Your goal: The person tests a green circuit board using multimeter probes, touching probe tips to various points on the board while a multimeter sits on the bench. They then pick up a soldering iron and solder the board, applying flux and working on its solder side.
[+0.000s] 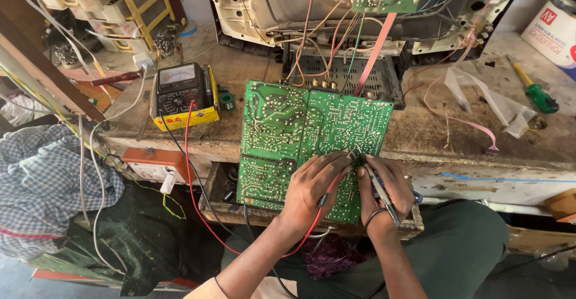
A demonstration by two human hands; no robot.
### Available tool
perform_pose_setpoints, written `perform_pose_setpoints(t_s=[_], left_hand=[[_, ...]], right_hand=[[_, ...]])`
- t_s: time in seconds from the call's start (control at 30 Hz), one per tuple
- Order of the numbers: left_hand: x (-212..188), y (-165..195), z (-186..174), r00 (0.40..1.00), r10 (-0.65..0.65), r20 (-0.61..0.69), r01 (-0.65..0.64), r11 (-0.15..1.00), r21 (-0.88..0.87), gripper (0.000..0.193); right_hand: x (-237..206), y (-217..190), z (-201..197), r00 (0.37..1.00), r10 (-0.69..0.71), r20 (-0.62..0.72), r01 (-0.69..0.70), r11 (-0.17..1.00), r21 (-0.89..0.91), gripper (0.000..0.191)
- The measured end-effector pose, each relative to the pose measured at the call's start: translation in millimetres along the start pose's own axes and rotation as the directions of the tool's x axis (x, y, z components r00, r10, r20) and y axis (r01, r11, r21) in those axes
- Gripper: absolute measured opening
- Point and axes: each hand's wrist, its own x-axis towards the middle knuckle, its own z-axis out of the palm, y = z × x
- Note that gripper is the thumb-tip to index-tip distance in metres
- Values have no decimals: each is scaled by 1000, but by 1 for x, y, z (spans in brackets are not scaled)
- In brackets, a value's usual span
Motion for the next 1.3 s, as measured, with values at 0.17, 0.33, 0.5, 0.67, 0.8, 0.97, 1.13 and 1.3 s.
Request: perform_pose_setpoints(t_s=[0.17,0.33,0.5,0.67,0.8,0.97,1.13,1.3], left_hand=[[-1,-1,0,1000,-3,14,3,1000,-7,39],[-2,-2,1,1000,-12,8,12,1000,-6,41],[-4,-2,-3,1000,12,10,-12,1000,-14,39],[-5,-2,-5,1000,-8,15,9,1000,-27,34],[-6,-1,-4,999,-24,28,25,999,-40,36],[-5,-2,-5,999,-27,45,28,999,-17,39],[-4,-2,-6,999,-15,33,16,999,-29,40],[-5,-2,-7,999,-30,38,31,999,-29,39]], right_hand=[[-2,1,-2,1000,12,11,-12,1000,-14,22],[-3,0,-4,1000,-3,28,5,997,-74,23],[-3,-5,-2,998,37,50,-33,997,-67,23],[-4,-6,-1,999,20,45,-16,997,-74,21],[-6,-4,-2,998,21,51,-17,998,-65,20],[-7,-1,-1,998,28,49,-25,997,-69,19],[-7,0,0,999,11,49,-8,998,-60,19],[-8,0,1,999,7,52,-3,998,-61,19]])
